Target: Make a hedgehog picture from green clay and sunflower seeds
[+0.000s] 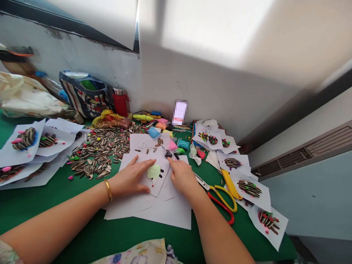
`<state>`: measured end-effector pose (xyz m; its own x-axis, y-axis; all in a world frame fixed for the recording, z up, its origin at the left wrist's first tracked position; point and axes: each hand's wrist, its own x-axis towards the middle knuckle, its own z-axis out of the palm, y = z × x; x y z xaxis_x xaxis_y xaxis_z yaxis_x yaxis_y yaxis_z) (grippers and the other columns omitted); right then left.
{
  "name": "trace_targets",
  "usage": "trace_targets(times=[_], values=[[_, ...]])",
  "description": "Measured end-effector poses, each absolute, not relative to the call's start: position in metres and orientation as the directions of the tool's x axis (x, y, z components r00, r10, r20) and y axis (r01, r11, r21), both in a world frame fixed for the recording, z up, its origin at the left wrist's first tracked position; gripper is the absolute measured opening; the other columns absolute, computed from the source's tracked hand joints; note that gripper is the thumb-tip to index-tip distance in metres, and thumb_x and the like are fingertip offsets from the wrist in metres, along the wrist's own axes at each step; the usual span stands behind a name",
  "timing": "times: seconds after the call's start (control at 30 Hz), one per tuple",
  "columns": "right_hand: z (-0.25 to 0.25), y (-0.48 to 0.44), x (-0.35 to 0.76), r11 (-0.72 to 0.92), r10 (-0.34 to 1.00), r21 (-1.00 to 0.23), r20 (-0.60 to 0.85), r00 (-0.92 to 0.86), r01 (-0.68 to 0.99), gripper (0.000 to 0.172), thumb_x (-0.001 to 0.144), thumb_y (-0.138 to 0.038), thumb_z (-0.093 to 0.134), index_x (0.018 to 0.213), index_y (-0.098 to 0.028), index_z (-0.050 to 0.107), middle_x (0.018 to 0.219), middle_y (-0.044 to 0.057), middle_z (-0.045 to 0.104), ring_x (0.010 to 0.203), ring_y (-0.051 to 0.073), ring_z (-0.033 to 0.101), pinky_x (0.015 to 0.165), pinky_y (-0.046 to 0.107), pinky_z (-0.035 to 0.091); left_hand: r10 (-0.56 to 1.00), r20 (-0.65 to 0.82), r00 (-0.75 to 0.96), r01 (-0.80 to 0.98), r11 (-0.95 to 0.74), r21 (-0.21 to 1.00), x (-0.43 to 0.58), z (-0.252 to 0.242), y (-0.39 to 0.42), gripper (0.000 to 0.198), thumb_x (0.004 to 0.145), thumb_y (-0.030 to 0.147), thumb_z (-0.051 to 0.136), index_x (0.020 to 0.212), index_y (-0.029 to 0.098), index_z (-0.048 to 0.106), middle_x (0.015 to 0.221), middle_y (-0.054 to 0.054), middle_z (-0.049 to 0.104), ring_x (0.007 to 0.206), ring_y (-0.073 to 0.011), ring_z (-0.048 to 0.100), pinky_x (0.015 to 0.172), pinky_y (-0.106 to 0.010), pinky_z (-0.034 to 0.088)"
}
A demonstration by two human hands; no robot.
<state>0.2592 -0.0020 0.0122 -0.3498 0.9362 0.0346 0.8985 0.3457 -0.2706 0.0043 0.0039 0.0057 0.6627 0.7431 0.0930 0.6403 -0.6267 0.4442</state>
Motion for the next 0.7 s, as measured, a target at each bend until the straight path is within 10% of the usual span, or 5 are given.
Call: trace_targets(times=[0.7], values=[[0.01,-0.011,0.242,0.45,0.892,-0.223,0.081,-0.444,0.865,0.053,0.084,-0.009,0.049,0.131,-0.03,0.061,0.139,0.006,0.054,0.13,0.026,0.04,0.108,0.046,0.035,0.787,0.071,0.613,0.691,-0.578,0.435,-0.003,0.0,0.016,0.1,0.07,0.048,0.078,0.151,0.025,0.024,0.15,-0.017,0.044,0.142,-0.0316,0.037,0.118,-0.059,0.004]])
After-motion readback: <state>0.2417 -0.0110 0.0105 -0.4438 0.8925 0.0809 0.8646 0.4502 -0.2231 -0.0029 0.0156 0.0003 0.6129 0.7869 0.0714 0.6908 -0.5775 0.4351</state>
